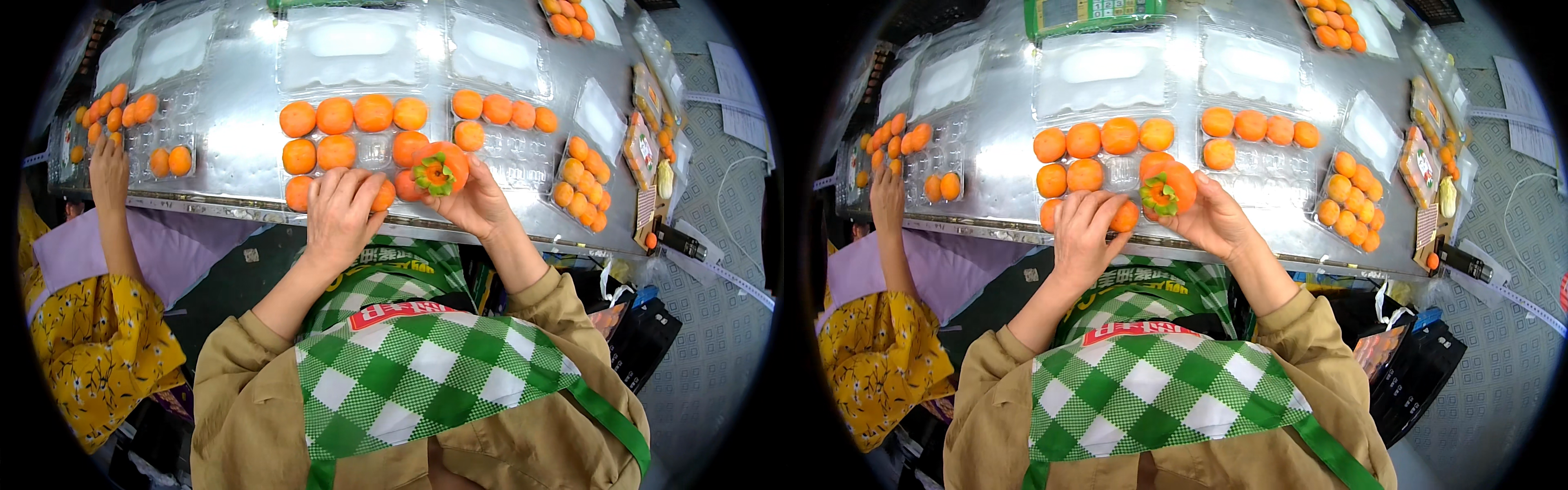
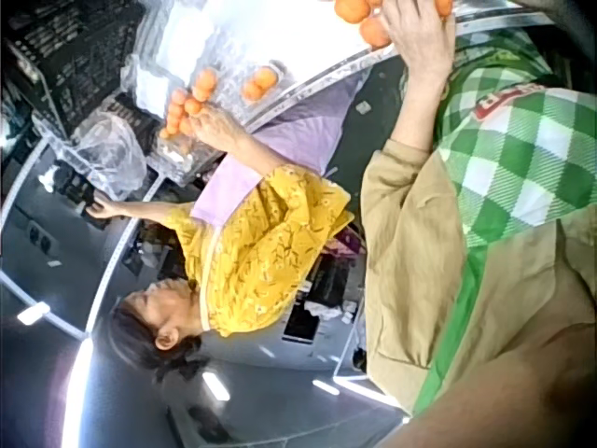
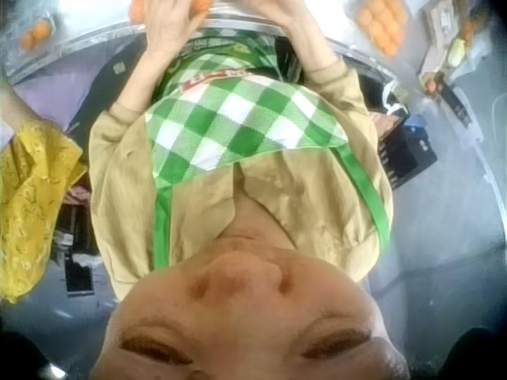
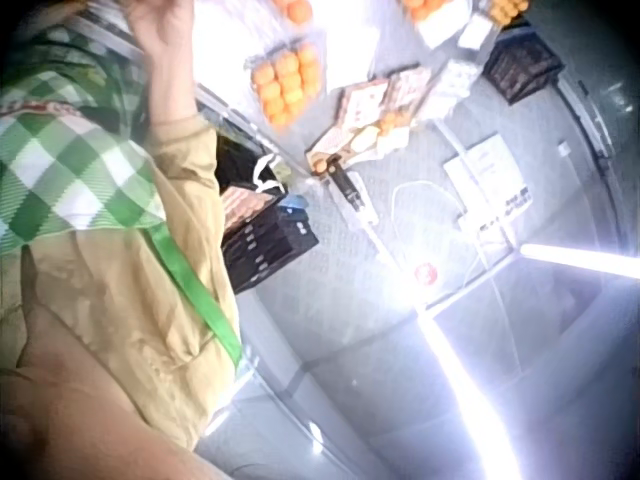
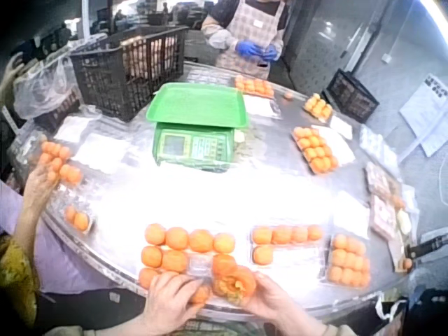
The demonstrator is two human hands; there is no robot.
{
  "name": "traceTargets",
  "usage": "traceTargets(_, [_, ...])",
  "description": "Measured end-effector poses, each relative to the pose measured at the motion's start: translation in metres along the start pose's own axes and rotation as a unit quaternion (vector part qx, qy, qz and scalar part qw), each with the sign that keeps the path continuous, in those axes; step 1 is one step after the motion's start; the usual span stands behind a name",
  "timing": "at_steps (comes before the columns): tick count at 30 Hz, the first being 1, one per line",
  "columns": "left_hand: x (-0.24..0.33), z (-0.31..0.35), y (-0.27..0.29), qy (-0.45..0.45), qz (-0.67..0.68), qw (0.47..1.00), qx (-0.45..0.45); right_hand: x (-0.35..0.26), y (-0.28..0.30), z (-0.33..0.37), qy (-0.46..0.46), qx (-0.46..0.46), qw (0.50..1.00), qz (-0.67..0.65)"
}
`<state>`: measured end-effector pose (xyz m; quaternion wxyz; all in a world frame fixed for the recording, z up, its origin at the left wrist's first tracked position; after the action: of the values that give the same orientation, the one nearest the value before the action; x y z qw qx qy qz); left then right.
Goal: The person sorts persimmons by hand, places them into clear plastic trays, closes the lids, and stacks the packed containers into a black crate.
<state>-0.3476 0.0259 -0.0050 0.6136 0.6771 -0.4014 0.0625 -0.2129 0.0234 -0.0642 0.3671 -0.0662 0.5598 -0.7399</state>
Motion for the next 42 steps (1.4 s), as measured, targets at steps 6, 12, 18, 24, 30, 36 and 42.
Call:
traceTargets(6, [-0.002,0.004,-0.016,-0.034,-0.082,0.996,0.016,0.001,-0.005,-0.003,0.013,-0.004,0.996,0.092])
traceTargets(12, [-0.005,0.007,-0.017,-0.024,-0.089,0.996,0.017,-0.016,-0.022,-0.017,0.079,0.032,0.933,0.35])
traceTargets(18, [-0.005,0.013,-0.016,-0.009,-0.069,0.998,0.0,-0.034,-0.076,-0.031,0.295,0.07,0.566,0.766])
traceTargets(24, [-0.005,0.023,-0.011,0.0,-0.072,0.997,0.003,-0.015,-0.093,-0.045,0.3,0.057,0.373,0.876])
traceTargets(30, [-0.006,0.022,-0.006,0.007,-0.07,0.997,-0.002,-0.006,-0.088,-0.062,0.204,0.07,0.342,0.915])
traceTargets(36, [-0.009,0.02,0.003,0.01,-0.049,0.999,0.005,-0.032,-0.09,-0.054,0.274,0.057,0.476,0.834])
traceTargets(42, [-0.024,-0.006,0.025,0.01,-0.033,0.996,0.082,-0.063,-0.052,-0.022,0.253,0.117,0.498,0.821])
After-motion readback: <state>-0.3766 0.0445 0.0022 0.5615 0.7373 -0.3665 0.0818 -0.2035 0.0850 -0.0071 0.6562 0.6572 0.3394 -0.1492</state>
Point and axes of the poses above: each hand's wrist, its own z-axis away from the middle knuckle, its own y-axis out of the back of the hand, x = y × z, the point moved 10 cm from there along -z, towards the middle knuckle, and after that the axes turned 1 degree about -y, right-handed, at the moved point
